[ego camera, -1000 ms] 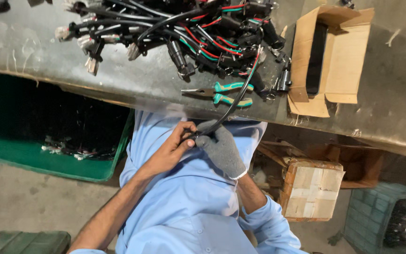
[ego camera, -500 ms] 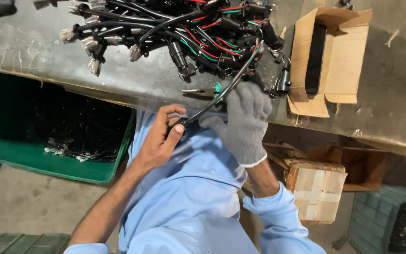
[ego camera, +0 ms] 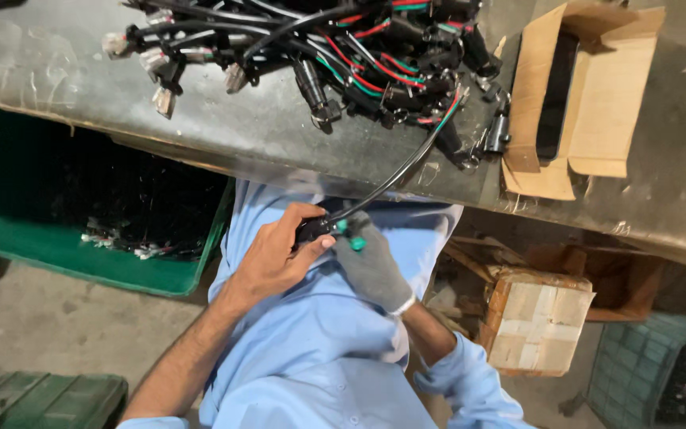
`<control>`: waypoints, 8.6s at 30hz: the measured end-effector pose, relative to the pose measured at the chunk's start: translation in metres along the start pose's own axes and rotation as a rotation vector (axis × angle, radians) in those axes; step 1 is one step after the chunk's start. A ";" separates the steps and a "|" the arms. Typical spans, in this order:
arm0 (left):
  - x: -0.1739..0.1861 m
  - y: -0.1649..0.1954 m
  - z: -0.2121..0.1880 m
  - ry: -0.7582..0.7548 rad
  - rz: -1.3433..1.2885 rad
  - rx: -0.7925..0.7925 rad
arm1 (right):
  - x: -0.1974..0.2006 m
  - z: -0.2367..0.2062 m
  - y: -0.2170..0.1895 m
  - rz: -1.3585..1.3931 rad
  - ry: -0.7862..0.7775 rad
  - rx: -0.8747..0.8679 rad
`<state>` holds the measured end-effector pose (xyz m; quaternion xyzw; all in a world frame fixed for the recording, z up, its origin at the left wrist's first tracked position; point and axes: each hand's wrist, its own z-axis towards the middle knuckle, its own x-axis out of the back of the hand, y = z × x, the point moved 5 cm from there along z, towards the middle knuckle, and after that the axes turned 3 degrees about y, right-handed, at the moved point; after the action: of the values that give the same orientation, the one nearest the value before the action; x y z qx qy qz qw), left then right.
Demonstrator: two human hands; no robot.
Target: The person sits at a workbench attaching black connector plugs to the ends of black cables. They strip and twist the wire ends by hand, insert them into connector bodies, occasionally use pliers to crimp or adjust, and place finished cables on the table with a pile of completed harnesses.
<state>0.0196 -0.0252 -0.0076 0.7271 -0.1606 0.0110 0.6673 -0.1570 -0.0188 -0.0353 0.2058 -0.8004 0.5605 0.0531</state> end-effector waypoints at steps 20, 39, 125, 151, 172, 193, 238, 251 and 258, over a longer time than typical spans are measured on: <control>-0.015 -0.011 -0.009 0.064 -0.204 0.047 | 0.020 0.016 -0.024 -0.335 -0.085 0.199; -0.020 0.012 0.002 0.334 0.722 -0.444 | 0.013 -0.001 -0.023 -0.453 -0.144 -0.100; 0.072 0.270 0.069 0.439 1.020 -1.031 | 0.139 -0.023 -0.150 -0.190 0.475 0.739; -0.037 0.070 -0.022 0.113 -0.530 0.071 | 0.042 -0.060 -0.113 1.177 0.097 0.305; 0.024 0.051 0.021 -0.113 -0.683 0.057 | 0.071 -0.040 -0.138 -0.043 -0.142 0.449; 0.033 0.107 0.048 -0.060 -0.097 -0.276 | 0.064 -0.016 -0.138 -0.213 -0.062 0.479; -0.040 -0.009 0.016 -0.048 -0.399 -0.037 | 0.062 0.004 -0.071 0.010 0.157 0.398; -0.040 -0.015 0.017 -0.150 -0.735 0.013 | 0.048 -0.003 -0.081 -0.083 0.151 0.388; -0.039 -0.006 0.009 -0.101 -0.200 0.143 | 0.043 -0.001 -0.054 -0.104 0.313 0.266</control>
<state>-0.0181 -0.0254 -0.0237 0.7850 -0.1195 -0.0806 0.6025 -0.1749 -0.0447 0.0263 0.1625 -0.6897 0.6828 0.1779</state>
